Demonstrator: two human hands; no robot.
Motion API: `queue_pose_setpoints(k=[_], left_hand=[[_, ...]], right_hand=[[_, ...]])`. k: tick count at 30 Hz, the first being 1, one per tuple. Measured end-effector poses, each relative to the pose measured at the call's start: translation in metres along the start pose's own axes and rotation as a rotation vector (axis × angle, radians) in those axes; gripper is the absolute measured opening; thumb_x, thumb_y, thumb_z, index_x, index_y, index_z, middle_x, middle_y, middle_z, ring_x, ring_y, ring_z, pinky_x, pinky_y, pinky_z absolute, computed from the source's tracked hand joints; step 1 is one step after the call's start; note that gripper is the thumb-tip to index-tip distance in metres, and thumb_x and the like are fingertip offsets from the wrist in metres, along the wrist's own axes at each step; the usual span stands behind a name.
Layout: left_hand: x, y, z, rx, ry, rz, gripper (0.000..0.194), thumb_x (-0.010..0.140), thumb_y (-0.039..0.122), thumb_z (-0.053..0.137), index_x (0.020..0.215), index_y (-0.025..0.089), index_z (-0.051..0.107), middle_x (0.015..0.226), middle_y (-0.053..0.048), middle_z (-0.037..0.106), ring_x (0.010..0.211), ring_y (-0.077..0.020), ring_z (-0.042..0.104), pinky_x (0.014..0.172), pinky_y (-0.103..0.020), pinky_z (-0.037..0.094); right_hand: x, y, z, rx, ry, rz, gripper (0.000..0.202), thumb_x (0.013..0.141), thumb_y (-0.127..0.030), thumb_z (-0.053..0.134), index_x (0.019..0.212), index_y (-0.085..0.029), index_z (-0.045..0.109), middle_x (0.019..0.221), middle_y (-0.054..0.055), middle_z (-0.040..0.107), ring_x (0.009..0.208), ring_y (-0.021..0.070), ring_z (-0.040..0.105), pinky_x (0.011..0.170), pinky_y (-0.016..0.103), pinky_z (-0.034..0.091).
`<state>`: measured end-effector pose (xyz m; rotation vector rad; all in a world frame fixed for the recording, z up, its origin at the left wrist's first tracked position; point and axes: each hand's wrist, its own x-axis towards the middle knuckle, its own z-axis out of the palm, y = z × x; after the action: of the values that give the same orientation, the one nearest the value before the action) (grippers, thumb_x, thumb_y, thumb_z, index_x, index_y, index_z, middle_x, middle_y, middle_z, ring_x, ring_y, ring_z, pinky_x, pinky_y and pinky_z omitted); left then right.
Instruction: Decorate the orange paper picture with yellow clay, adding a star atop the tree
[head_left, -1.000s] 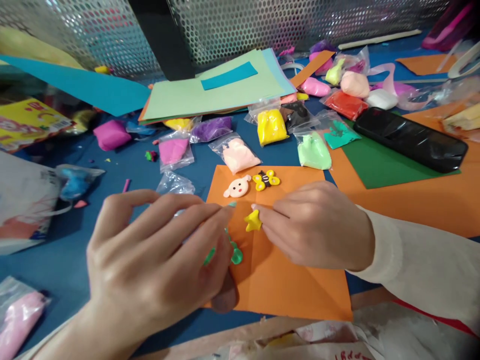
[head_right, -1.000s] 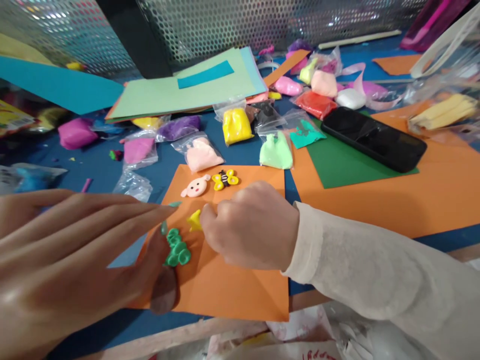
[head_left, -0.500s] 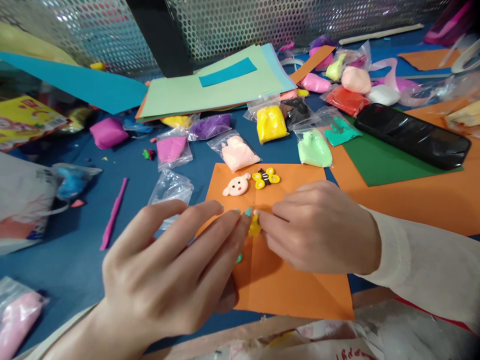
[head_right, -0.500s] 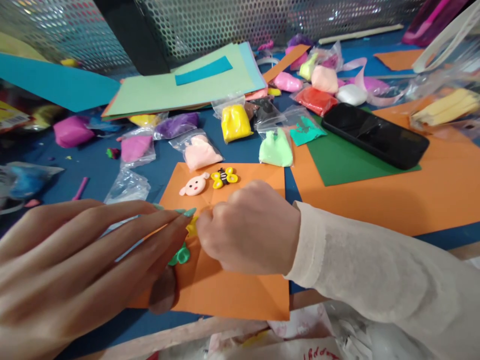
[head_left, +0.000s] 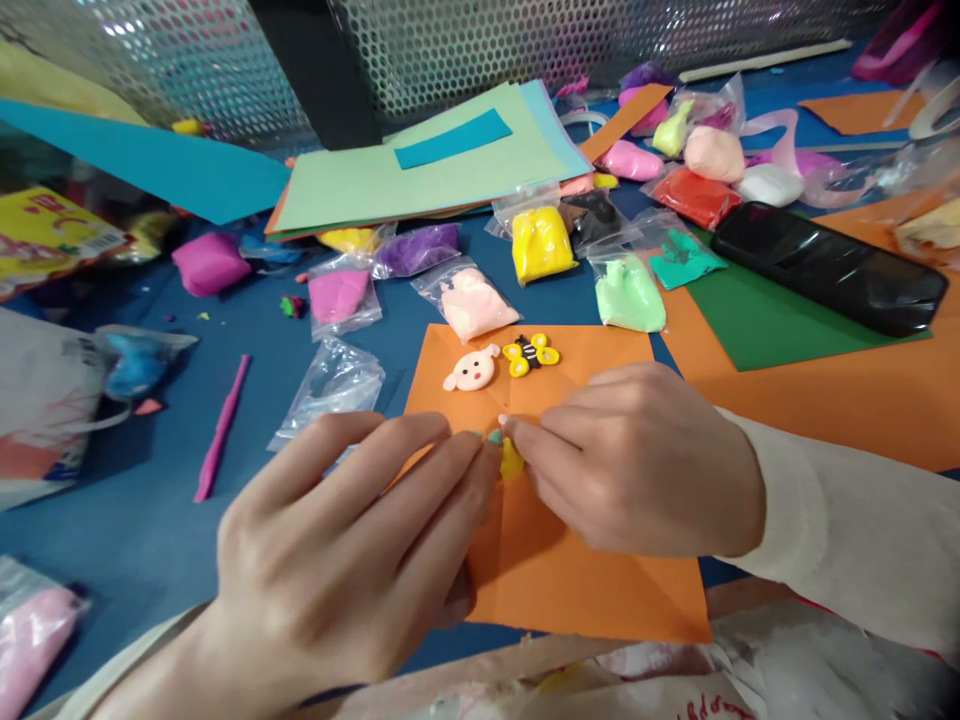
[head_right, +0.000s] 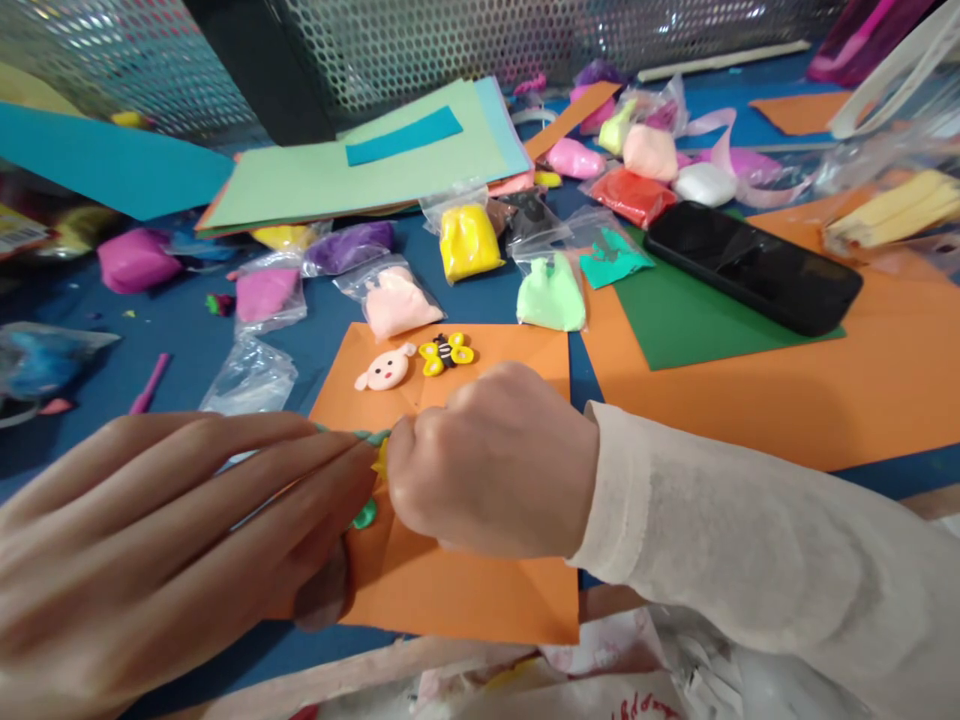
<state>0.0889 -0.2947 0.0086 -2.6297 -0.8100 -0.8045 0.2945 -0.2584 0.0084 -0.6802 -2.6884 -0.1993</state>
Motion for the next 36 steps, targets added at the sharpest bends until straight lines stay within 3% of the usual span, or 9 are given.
queue_pose_setpoints(k=[4,8,11,25,31,36], left_hand=[[0.007,0.002,-0.001,0.158,-0.063,0.076,0.017,0.077,0.029,0.047,0.083,0.02,0.06,0.071,-0.002,0.066,0.074,-0.0234,0.062,0.057,-0.04,0.046],[0.011,0.003,0.0,0.127,-0.045,-0.084,0.006,0.081,0.021,0.052,0.081,0.021,0.058,0.069,0.0,0.065,0.074,-0.0207,0.059,0.055,-0.036,0.043],[0.011,0.002,0.005,0.093,0.0,-0.172,0.01,0.08,0.012,0.057,0.08,0.022,0.056,0.067,0.003,0.063,0.068,-0.0167,0.056,0.053,-0.033,0.039],[0.008,-0.001,0.004,0.065,-0.048,-0.094,0.011,0.077,0.012,0.054,0.08,0.021,0.057,0.068,0.001,0.062,0.073,-0.0193,0.057,0.057,-0.035,0.042],[0.012,0.001,-0.003,-0.027,-0.043,-0.234,0.025,0.075,0.019,0.051,0.099,0.025,0.058,0.078,0.0,0.066,0.075,-0.0211,0.06,0.062,-0.04,0.046],[0.012,-0.008,0.003,-0.151,-0.139,-0.139,0.022,0.085,0.025,0.053,0.106,0.021,0.056,0.092,-0.003,0.066,0.084,-0.0198,0.06,0.067,-0.037,0.047]], right_hand=[[0.001,0.001,0.001,0.015,0.006,0.005,0.019,0.074,-0.01,0.053,0.056,-0.017,0.053,0.046,-0.002,0.048,0.04,0.0125,0.042,0.041,0.028,0.018],[0.0,0.003,0.0,0.039,0.05,0.01,0.013,0.076,-0.012,0.053,0.065,-0.015,0.06,0.049,-0.001,0.055,0.042,0.0141,0.048,0.04,0.029,0.019],[-0.001,0.003,0.001,0.038,0.07,0.017,0.015,0.079,-0.014,0.052,0.068,-0.014,0.062,0.05,-0.001,0.056,0.043,0.0134,0.048,0.042,0.029,0.02],[-0.002,0.007,0.001,0.05,-0.004,-0.012,0.014,0.079,-0.011,0.053,0.069,-0.016,0.062,0.049,-0.002,0.054,0.042,0.0141,0.046,0.042,0.029,0.018],[-0.002,0.007,0.001,0.08,-0.022,0.042,0.022,0.084,-0.015,0.048,0.064,-0.017,0.057,0.048,-0.002,0.051,0.043,0.0118,0.038,0.046,0.029,0.018],[-0.001,0.008,0.002,0.103,0.006,0.063,0.026,0.084,-0.016,0.049,0.058,-0.017,0.052,0.047,-0.002,0.05,0.043,0.0102,0.034,0.047,0.028,0.018]])
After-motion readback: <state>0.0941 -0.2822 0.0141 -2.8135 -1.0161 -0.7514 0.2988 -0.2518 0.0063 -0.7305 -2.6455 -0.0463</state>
